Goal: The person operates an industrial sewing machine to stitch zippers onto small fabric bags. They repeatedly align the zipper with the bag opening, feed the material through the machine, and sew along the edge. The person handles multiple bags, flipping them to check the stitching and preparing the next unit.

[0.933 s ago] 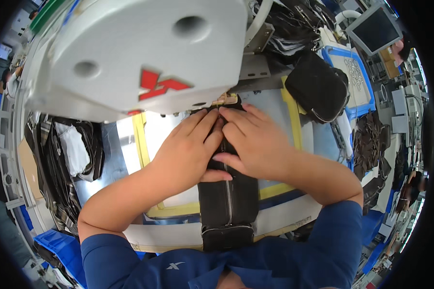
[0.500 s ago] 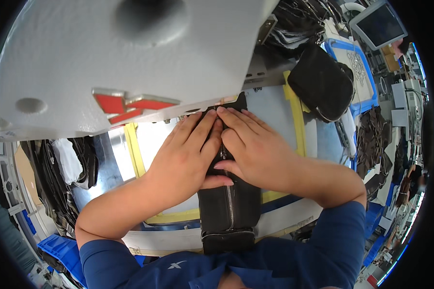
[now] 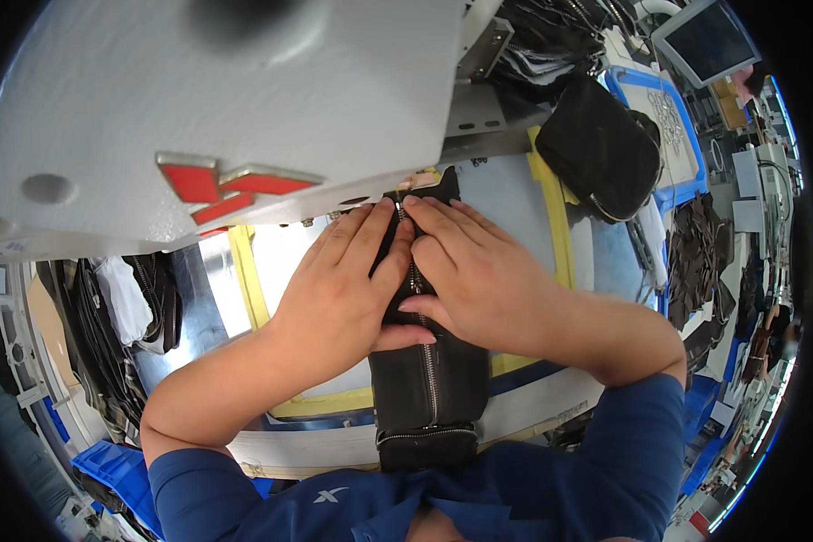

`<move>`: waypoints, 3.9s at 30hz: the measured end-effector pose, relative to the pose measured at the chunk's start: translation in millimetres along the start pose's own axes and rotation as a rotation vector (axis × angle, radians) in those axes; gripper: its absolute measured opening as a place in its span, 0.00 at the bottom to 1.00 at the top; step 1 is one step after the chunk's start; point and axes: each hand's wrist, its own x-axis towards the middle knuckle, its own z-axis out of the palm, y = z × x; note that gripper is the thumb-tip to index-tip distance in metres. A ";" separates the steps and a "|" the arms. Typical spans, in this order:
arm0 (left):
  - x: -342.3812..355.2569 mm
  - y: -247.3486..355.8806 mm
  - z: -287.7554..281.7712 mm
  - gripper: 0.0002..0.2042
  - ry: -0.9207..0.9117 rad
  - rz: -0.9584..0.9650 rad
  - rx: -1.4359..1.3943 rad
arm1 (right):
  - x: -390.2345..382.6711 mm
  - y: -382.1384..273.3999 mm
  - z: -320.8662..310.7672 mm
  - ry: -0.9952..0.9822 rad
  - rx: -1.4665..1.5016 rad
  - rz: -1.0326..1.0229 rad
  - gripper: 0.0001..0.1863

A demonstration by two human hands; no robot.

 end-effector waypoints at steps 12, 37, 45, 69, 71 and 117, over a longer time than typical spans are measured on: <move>4.2 -0.9 -6.0 0.50 -0.003 0.060 0.030 | 0.3 4.6 0.1 0.060 0.015 -0.039 0.33; 0.1 1.3 -0.8 0.53 0.021 0.026 0.065 | -273.6 214.4 -124.2 0.417 -0.534 1.105 0.13; -8.1 3.9 -3.9 0.35 0.061 0.202 0.163 | -76.4 62.3 -113.6 0.593 0.437 0.587 0.04; -10.9 -0.3 4.9 0.31 0.065 0.295 0.081 | 29.8 34.2 -6.7 0.125 0.116 -0.029 0.09; -9.8 -0.7 4.9 0.31 0.106 0.304 0.059 | 31.1 35.0 -5.9 0.127 0.105 -0.042 0.09; -6.1 -8.5 -6.9 0.38 0.035 0.020 0.116 | 22.8 33.9 -8.0 0.115 0.004 -0.114 0.10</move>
